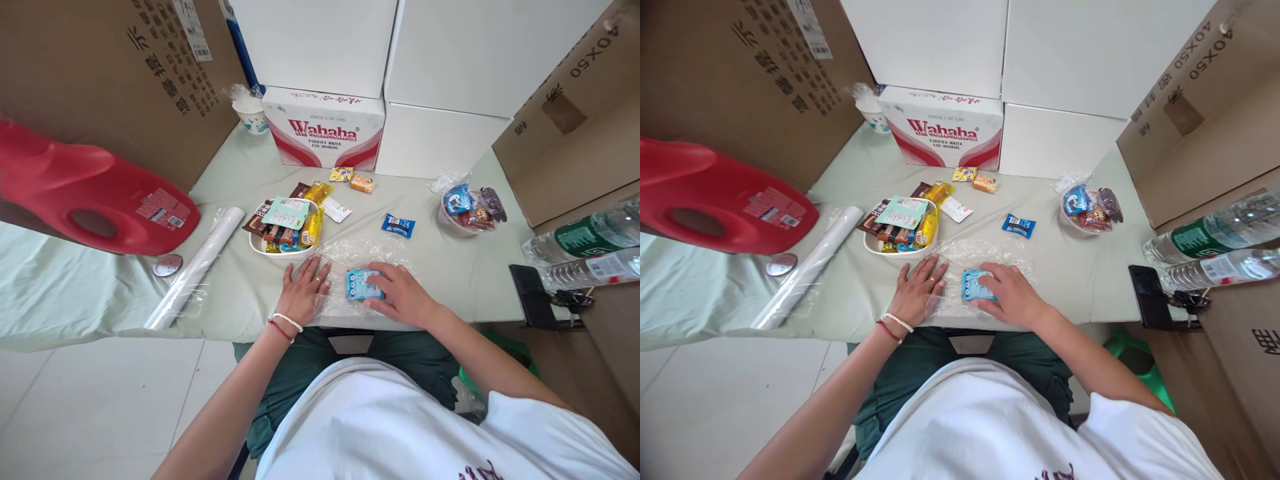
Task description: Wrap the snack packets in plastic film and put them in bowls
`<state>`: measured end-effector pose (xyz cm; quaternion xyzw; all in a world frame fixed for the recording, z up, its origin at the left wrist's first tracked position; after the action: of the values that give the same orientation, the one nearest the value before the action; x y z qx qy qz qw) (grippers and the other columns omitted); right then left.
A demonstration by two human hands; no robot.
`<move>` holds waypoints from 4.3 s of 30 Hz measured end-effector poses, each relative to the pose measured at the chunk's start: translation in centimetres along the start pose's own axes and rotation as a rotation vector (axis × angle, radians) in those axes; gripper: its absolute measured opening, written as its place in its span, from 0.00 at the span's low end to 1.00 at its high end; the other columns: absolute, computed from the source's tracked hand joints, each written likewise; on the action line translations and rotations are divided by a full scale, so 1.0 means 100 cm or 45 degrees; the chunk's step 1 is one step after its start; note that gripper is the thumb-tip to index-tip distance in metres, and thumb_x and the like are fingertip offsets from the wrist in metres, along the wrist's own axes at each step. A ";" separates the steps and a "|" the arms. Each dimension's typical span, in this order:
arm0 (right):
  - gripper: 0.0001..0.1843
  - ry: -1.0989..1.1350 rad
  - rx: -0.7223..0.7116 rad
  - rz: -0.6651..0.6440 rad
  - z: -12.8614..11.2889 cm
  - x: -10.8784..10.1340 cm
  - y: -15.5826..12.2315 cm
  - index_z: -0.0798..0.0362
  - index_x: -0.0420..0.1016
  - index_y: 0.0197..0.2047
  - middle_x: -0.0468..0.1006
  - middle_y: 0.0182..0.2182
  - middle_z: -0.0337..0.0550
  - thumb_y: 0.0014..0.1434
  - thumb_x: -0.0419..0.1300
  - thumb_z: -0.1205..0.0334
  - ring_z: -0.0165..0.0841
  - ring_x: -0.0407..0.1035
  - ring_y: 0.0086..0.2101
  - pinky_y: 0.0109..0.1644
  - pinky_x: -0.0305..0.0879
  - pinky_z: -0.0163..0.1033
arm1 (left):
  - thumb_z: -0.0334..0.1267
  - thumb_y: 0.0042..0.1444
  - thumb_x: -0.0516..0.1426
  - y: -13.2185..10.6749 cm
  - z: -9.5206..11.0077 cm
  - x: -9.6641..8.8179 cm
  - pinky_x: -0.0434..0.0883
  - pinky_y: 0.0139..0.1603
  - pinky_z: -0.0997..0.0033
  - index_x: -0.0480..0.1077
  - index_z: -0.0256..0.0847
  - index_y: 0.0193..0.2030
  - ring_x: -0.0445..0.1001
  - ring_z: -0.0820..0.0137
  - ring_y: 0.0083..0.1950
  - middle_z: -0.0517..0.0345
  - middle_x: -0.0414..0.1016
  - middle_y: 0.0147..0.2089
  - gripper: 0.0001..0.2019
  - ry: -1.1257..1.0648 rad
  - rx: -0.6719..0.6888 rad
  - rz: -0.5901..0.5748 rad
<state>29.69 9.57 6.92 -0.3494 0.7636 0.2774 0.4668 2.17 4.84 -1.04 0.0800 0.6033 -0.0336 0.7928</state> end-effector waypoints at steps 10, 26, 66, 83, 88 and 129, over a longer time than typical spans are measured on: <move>0.12 -0.081 -0.028 0.066 -0.006 -0.003 -0.046 0.51 0.80 0.46 0.77 0.33 0.47 0.73 0.54 0.64 0.43 0.67 0.44 0.48 0.61 0.48 | 0.44 0.73 0.45 -0.002 -0.003 -0.002 0.52 0.76 0.35 0.70 0.48 0.69 0.56 0.52 0.79 0.46 0.59 0.78 0.24 -0.054 -0.008 0.111; 0.10 0.072 0.551 -0.276 0.048 -0.004 0.059 0.52 0.82 0.43 0.83 0.36 0.42 0.68 0.58 0.64 0.34 0.72 0.35 0.37 0.57 0.36 | 0.33 0.65 0.55 -0.067 0.042 -0.026 0.69 0.56 0.51 0.75 0.47 0.48 0.76 0.58 0.51 0.51 0.78 0.43 0.09 -0.249 0.044 0.797; 0.23 -0.197 -0.121 -0.481 0.004 0.019 0.019 0.41 0.77 0.64 0.77 0.42 0.47 0.72 0.54 0.67 0.38 0.70 0.37 0.37 0.58 0.39 | 0.37 0.61 0.57 0.007 0.034 -0.005 0.73 0.54 0.50 0.76 0.44 0.38 0.74 0.52 0.55 0.44 0.76 0.50 0.05 -0.435 -0.645 0.416; 0.16 0.353 0.191 0.245 0.024 0.012 -0.020 0.47 0.78 0.58 0.75 0.53 0.51 0.72 0.54 0.60 0.42 0.70 0.53 0.59 0.70 0.51 | 0.34 0.69 0.50 0.007 0.114 0.026 0.74 0.43 0.63 0.73 0.41 0.49 0.77 0.63 0.42 0.48 0.75 0.45 0.10 -0.536 -0.312 0.389; 0.24 0.024 0.876 0.540 0.054 0.037 -0.043 0.54 0.79 0.56 0.69 0.61 0.62 0.60 0.67 0.50 0.57 0.61 0.61 0.65 0.62 0.65 | 0.35 0.65 0.56 0.000 0.129 0.015 0.73 0.51 0.55 0.71 0.36 0.60 0.75 0.55 0.52 0.42 0.76 0.51 0.18 -0.284 -0.162 0.360; 0.27 1.046 0.656 0.124 0.010 -0.006 0.017 0.52 0.78 0.45 0.80 0.35 0.43 0.69 0.53 0.37 0.38 0.74 0.36 0.42 0.70 0.42 | 0.54 0.60 0.64 -0.024 0.080 -0.009 0.79 0.51 0.58 0.69 0.44 0.62 0.79 0.56 0.59 0.41 0.73 0.65 0.28 -2.023 -0.663 0.155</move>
<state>29.01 11.51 7.25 -0.2671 0.9439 -0.0598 0.1846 9.15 1.07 1.66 -0.1208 -0.1516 0.1033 0.9756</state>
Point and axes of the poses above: each hand's wrist, its own y-axis towards the middle knuckle, its own x-axis out of the palm, z = x × y, the point moved 1 cm from there along y, towards the middle knuckle
